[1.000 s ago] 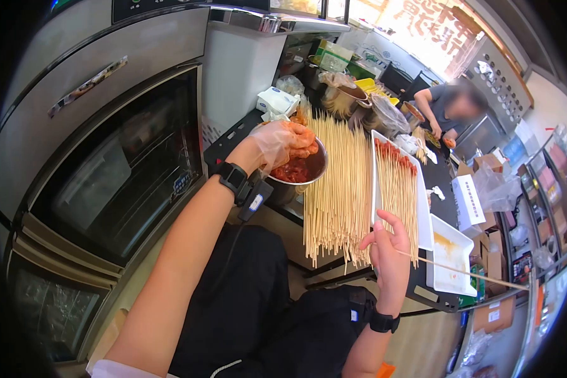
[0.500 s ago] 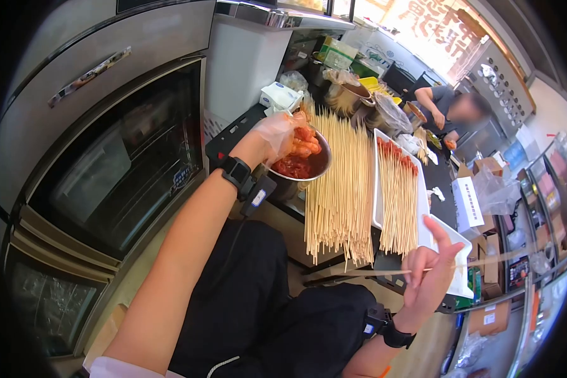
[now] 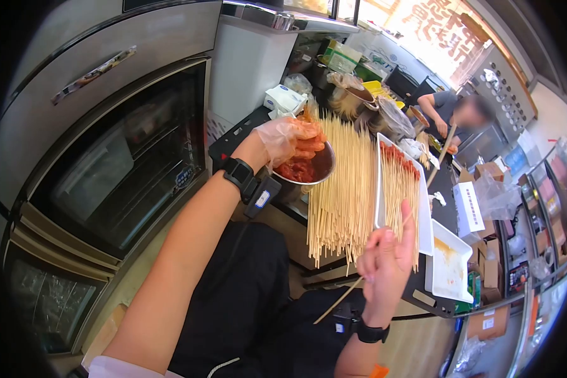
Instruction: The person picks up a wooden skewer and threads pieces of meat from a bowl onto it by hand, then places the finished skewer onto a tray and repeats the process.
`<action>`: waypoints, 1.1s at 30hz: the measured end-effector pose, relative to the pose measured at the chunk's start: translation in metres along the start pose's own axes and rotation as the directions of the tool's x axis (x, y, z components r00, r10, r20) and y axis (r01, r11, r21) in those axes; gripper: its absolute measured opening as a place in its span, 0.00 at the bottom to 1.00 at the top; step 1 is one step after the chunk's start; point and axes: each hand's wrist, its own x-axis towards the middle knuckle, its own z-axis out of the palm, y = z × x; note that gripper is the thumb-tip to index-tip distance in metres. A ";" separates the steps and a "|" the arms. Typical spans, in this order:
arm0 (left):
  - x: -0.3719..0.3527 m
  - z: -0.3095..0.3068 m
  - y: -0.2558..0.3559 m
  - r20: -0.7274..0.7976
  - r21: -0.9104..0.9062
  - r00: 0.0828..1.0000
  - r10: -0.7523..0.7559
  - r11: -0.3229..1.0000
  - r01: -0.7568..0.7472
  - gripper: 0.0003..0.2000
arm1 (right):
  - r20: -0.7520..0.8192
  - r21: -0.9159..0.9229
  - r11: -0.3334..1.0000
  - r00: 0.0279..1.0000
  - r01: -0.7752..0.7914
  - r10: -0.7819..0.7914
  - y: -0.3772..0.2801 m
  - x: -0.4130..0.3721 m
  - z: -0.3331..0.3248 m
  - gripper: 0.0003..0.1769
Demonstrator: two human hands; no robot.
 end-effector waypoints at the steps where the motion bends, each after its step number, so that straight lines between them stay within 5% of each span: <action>1: 0.001 -0.002 -0.001 0.040 -0.019 0.998 0.048 0.999 -0.048 0.13 | -0.030 0.082 0.993 0.995 -0.088 0.091 0.000 -0.001 0.010 0.22; 7: 0.000 -0.003 -0.003 0.067 -0.166 0.986 0.152 0.976 -0.139 0.12 | -0.156 0.490 0.872 0.983 -0.009 0.098 0.048 0.014 0.027 0.20; 10: 0.004 -0.005 -0.002 0.045 -0.157 0.987 0.152 0.977 -0.144 0.11 | 0.112 0.699 0.617 0.908 -0.361 0.404 0.054 0.028 0.015 0.20; 14: 0.010 -0.005 -0.005 -0.020 -0.161 0.985 0.171 0.972 -0.172 0.09 | 0.215 0.706 0.581 0.905 -0.405 0.368 0.063 0.027 0.016 0.20; 16: 0.010 -0.005 -0.006 -0.019 -0.164 0.984 0.177 0.970 -0.178 0.10 | 0.195 0.649 0.681 0.939 -0.339 0.282 0.064 0.021 0.017 0.19; 22: 0.003 -0.001 -0.005 0.012 -0.246 0.980 0.198 0.951 -0.189 0.12 | 0.130 0.372 0.841 0.919 -0.393 0.373 0.044 0.005 0.036 0.19; 33: 0.008 -0.004 -0.006 -0.093 -0.217 0.972 0.215 0.949 -0.231 0.12 | 0.140 0.269 0.860 0.901 -0.434 0.412 0.037 -0.008 0.040 0.17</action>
